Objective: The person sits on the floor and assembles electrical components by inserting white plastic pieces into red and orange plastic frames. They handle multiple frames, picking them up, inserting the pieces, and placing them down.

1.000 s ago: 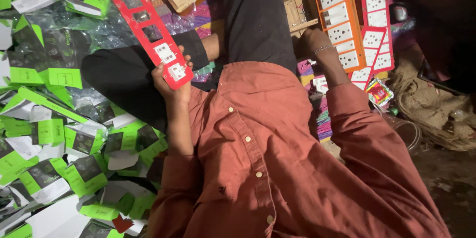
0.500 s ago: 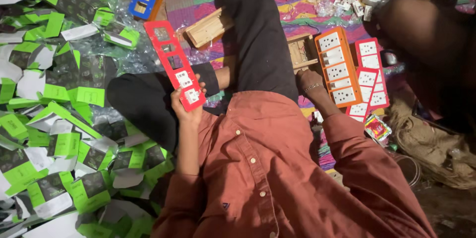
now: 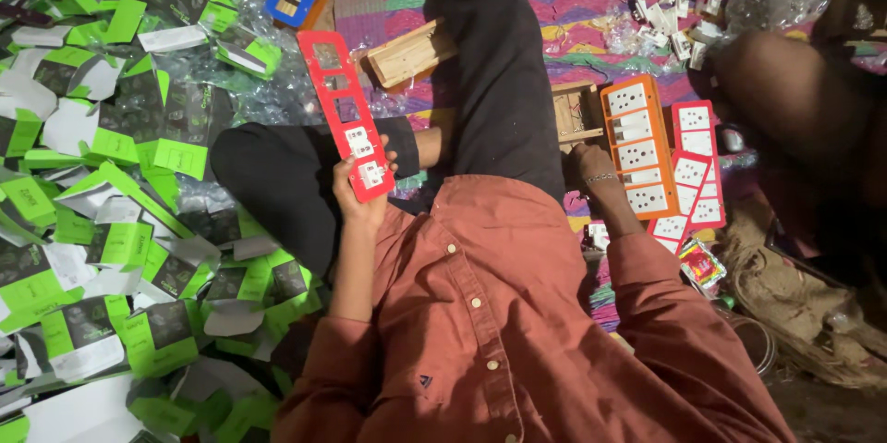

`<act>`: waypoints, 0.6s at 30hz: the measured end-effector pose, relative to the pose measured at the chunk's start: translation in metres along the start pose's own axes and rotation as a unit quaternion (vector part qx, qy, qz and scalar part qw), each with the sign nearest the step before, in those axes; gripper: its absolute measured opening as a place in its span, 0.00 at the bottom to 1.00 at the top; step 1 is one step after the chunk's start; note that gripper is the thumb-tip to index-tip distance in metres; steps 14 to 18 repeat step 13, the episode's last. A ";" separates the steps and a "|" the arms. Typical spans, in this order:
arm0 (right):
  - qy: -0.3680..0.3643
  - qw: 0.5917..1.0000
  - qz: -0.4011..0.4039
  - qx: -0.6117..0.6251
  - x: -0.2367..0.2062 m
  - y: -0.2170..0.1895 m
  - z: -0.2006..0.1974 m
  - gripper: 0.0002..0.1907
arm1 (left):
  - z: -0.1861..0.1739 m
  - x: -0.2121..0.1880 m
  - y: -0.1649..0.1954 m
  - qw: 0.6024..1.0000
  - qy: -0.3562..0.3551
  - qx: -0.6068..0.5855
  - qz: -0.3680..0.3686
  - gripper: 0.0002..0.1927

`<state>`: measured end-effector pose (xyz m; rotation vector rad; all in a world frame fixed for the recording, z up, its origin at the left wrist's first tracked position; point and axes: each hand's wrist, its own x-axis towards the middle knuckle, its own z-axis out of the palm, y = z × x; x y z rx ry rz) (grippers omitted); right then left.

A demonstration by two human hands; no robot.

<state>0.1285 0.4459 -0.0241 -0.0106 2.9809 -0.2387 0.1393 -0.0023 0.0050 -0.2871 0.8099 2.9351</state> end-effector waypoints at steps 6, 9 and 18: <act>-0.004 1.000 0.004 0.008 0.000 0.002 0.003 0.09 | 0.002 0.000 0.001 1.000 0.002 0.000 0.005 0.35; 0.022 0.999 -0.035 -0.016 -0.002 0.006 0.003 0.09 | 0.003 0.000 0.001 1.000 0.003 -0.001 0.000 0.35; -0.005 1.000 -0.022 0.006 -0.005 0.011 0.006 0.11 | -0.006 -0.023 0.014 1.000 -0.004 0.005 0.007 0.35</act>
